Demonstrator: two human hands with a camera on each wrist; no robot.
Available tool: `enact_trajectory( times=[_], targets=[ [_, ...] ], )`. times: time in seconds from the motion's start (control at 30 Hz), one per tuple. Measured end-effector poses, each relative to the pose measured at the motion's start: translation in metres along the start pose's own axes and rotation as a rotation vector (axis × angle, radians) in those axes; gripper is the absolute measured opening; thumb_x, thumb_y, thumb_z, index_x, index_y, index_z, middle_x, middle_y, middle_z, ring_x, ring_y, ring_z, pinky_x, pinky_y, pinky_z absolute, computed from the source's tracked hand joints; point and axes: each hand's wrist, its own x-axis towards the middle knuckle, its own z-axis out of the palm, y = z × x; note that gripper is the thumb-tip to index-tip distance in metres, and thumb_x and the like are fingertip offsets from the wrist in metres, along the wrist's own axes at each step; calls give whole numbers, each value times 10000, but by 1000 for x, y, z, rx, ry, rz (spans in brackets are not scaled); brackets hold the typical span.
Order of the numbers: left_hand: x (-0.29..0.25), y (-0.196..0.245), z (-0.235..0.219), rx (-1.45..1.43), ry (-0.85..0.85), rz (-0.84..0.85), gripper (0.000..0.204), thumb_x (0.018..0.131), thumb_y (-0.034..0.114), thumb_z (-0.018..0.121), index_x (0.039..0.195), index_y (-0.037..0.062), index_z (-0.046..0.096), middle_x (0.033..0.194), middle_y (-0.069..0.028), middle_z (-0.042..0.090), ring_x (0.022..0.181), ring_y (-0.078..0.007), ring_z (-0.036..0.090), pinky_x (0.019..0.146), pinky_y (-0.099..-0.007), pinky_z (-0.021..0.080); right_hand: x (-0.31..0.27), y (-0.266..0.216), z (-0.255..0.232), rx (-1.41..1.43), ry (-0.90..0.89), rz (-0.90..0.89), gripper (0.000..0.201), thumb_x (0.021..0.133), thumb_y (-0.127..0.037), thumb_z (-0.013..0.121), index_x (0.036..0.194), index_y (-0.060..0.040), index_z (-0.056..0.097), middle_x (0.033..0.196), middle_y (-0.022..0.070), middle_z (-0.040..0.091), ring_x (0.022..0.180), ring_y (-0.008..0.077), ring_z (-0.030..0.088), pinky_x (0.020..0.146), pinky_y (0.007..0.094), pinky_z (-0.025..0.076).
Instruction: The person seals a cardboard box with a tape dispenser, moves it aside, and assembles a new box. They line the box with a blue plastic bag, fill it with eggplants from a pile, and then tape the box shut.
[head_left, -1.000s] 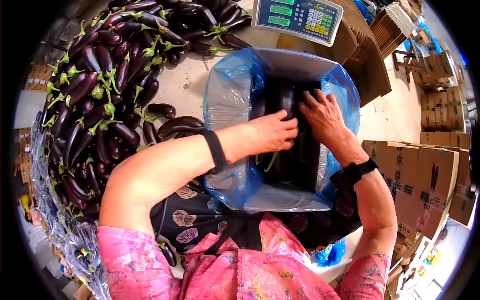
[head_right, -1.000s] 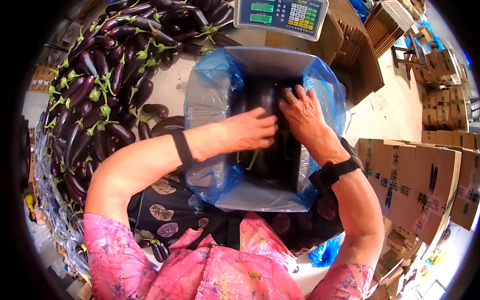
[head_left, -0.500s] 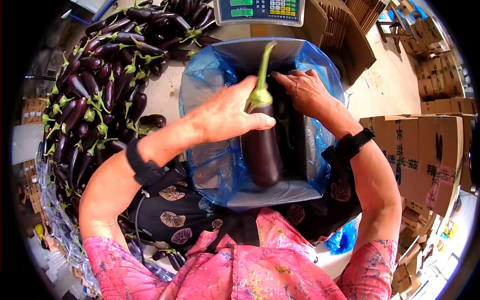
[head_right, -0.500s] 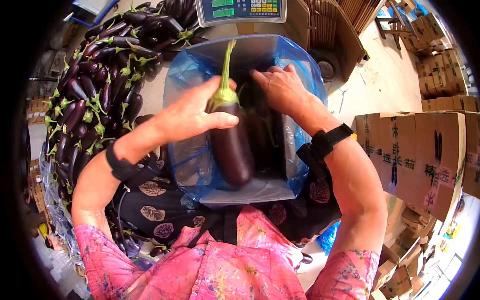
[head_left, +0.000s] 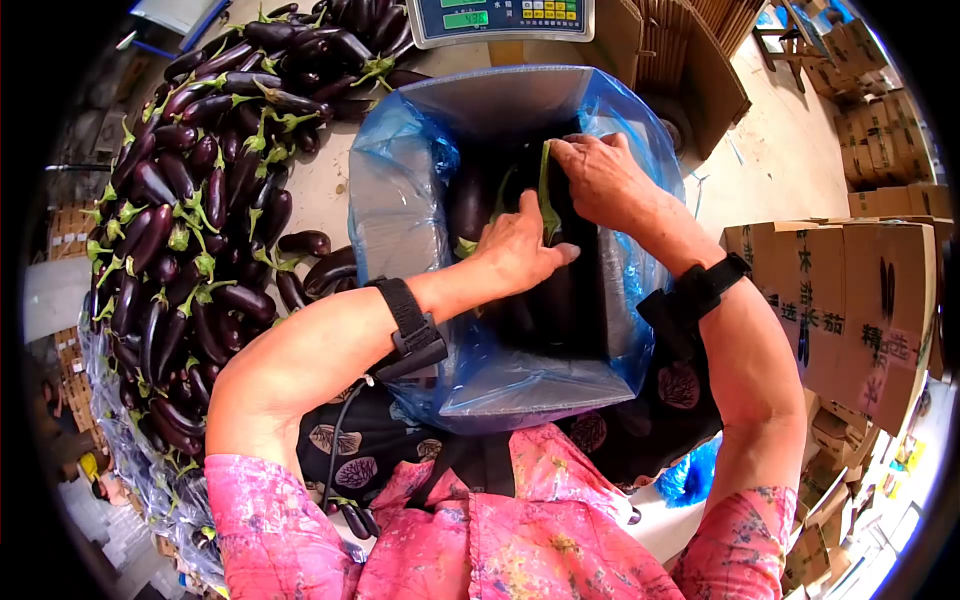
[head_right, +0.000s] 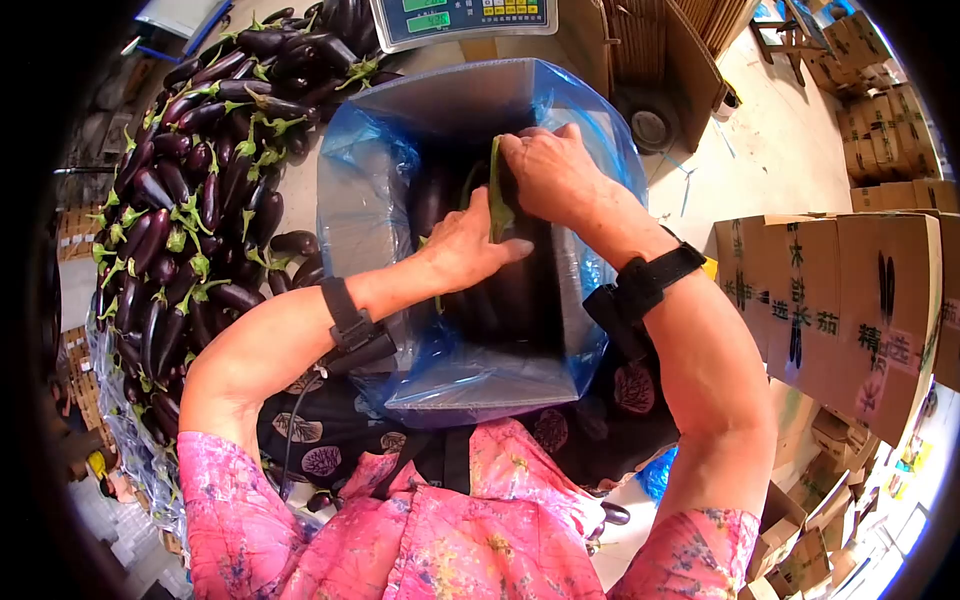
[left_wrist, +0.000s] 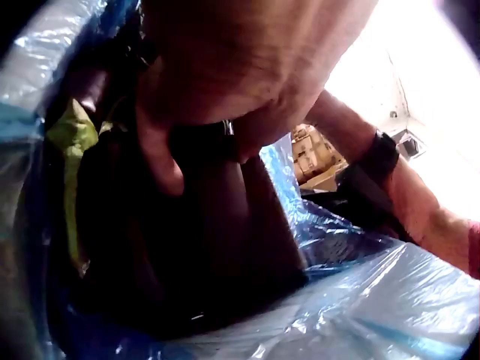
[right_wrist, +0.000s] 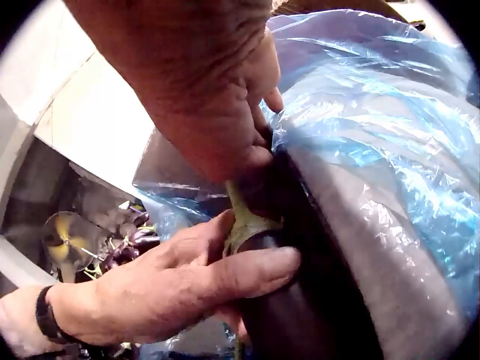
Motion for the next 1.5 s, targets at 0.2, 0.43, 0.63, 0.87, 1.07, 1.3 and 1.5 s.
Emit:
enact_trajectory(
  times=[0.2, 0.43, 0.63, 0.87, 1.07, 1.3, 1.5],
  targets=[
    [-5, -12, 6, 11, 39, -80, 879, 805, 467, 711, 1327, -117, 312, 1024, -332, 656, 998, -493, 636, 915, -507, 493, 0, 33, -2, 136, 154, -215, 232, 723, 54, 545, 882, -42, 684, 1017, 183, 687, 1093, 342, 613, 846, 453, 467],
    [2, 12, 21, 107, -87, -5, 1098, 831, 429, 712, 1494, -138, 46, 1150, -366, 614, 1083, -502, 606, 1008, -470, 458, -1, 15, -12, 133, 333, -140, 246, 791, -65, 676, 1027, -44, 611, 1071, 154, 641, 1081, 368, 568, 888, 445, 462],
    [-7, -5, 22, 8, -95, -42, 794, 859, 359, 724, 1355, -150, 370, 1134, -347, 628, 1108, -489, 598, 979, -498, 471, -1, -1, 20, -216, 138, -113, 455, 783, -91, 690, 1219, -67, 563, 1296, 113, 590, 1233, 304, 522, 980, 437, 381],
    [8, -18, -36, 45, -487, 91, 635, 866, 507, 690, 1091, -83, 626, 843, -245, 697, 811, -327, 707, 746, -426, 554, -3, -13, 36, -347, 273, -198, 414, 795, -116, 609, 1207, -71, 601, 1327, 181, 564, 1241, 308, 520, 1068, 448, 354],
    [-121, -110, -231, -522, 230, 225, 559, 971, 408, 607, 1371, 31, 501, 1107, -133, 672, 985, -198, 663, 840, -321, 543, -11, -17, 47, -332, 239, -385, 333, 822, -84, 557, 1143, -26, 625, 1396, 182, 518, 1314, 357, 461, 1056, 461, 385],
    [-358, -374, -149, -944, 964, -494, 511, 955, 388, 640, 1335, 66, 524, 1160, -116, 648, 1016, -195, 646, 903, -356, 536, -8, -20, 30, -230, -28, -211, 338, 916, -119, 550, 1228, 4, 594, 1414, 195, 511, 1296, 391, 463, 1087, 477, 356],
    [-476, -502, 83, -1213, 1179, -918, 248, 902, 153, 664, 1136, 74, 637, 932, -77, 687, 790, -198, 681, 693, -326, 572, -16, -47, 30, -372, -120, -288, 385, 914, -188, 607, 1244, 8, 581, 1446, 226, 459, 1341, 413, 405, 1084, 512, 342]
  ],
)
